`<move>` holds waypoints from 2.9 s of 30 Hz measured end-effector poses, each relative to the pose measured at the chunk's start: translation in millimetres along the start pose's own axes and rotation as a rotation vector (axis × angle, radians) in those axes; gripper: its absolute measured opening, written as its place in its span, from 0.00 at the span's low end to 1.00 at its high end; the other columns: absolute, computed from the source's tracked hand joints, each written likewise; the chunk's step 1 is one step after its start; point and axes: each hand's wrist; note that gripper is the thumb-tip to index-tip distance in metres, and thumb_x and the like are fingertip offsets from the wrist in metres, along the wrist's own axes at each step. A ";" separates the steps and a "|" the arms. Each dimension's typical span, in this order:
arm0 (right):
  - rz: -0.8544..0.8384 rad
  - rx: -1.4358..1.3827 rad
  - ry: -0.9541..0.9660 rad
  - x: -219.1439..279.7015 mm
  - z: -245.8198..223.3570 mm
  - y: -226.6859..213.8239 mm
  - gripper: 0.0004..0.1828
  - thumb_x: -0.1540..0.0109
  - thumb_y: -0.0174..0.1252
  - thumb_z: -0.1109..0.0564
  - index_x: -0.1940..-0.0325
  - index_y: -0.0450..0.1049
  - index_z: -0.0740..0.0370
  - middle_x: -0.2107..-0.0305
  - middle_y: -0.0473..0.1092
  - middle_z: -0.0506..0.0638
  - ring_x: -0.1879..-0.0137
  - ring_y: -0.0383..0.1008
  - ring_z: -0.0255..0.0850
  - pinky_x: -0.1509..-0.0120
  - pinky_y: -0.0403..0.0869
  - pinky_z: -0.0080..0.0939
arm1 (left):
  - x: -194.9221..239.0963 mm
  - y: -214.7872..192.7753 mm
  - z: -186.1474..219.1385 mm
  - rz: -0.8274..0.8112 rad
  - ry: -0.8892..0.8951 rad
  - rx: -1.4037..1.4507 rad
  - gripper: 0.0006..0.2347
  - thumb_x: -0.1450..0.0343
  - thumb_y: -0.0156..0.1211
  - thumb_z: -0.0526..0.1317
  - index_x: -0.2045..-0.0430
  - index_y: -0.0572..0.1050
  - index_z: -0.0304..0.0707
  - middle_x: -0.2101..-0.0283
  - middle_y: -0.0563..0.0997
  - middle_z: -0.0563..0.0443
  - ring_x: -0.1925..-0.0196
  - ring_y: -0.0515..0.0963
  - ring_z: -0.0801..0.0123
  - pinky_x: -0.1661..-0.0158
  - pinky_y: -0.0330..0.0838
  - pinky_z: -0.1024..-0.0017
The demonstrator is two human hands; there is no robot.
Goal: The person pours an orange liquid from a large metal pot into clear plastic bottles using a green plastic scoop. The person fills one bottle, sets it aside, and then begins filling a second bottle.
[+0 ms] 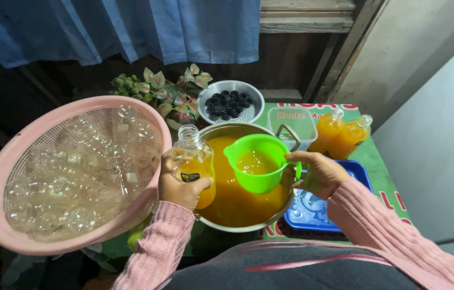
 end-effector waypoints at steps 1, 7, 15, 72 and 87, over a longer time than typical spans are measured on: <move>-0.079 -0.005 -0.033 8.8 -7.2 -2.2 0.15 0.42 0.65 0.54 0.52 0.76 0.58 0.60 0.71 0.46 0.58 0.71 0.37 0.44 0.70 0.52 | -1.8 2.5 -1.9 -0.009 0.041 0.003 0.34 0.49 0.72 0.27 0.47 0.65 0.36 0.51 0.74 0.47 0.47 0.77 0.65 0.46 0.73 0.69; -0.188 0.050 -0.180 64.4 -54.1 -20.6 0.15 0.39 0.61 0.51 0.51 0.75 0.59 0.60 0.76 0.46 0.50 0.75 0.39 0.37 0.72 0.54 | -8.7 30.4 -4.4 -0.059 0.150 -0.024 0.35 0.50 0.73 0.28 0.46 0.65 0.36 0.51 0.74 0.47 0.46 0.76 0.64 0.43 0.71 0.68; 0.014 0.172 -0.350 117.8 -117.8 -85.5 0.16 0.34 0.53 0.48 0.50 0.73 0.63 0.56 0.74 0.49 0.48 0.75 0.42 0.38 0.74 0.61 | 2.7 109.1 9.1 -0.209 0.149 0.073 0.34 0.50 0.71 0.28 0.47 0.66 0.37 0.52 0.75 0.47 0.47 0.77 0.64 0.45 0.72 0.69; 0.085 0.584 -0.568 179.0 -232.5 -204.5 0.16 0.36 0.58 0.51 0.55 0.76 0.69 0.61 0.76 0.51 0.53 0.77 0.40 0.44 0.78 0.51 | 52.2 279.8 32.0 -0.354 -0.022 -0.114 0.37 0.51 0.76 0.29 0.46 0.66 0.43 0.50 0.78 0.47 0.46 0.80 0.64 0.46 0.75 0.69; 0.085 0.626 -0.535 185.9 -224.3 -192.4 0.15 0.37 0.59 0.53 0.58 0.76 0.71 0.64 0.77 0.52 0.55 0.79 0.41 0.42 0.79 0.50 | 55.4 276.8 28.0 -0.390 -0.019 -0.155 0.38 0.51 0.77 0.28 0.45 0.64 0.42 0.50 0.77 0.45 0.45 0.78 0.65 0.45 0.73 0.69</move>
Point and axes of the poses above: each hand's wrist, its own x-axis away from the middle knuckle, its own y-axis out of the palm, z = x × y
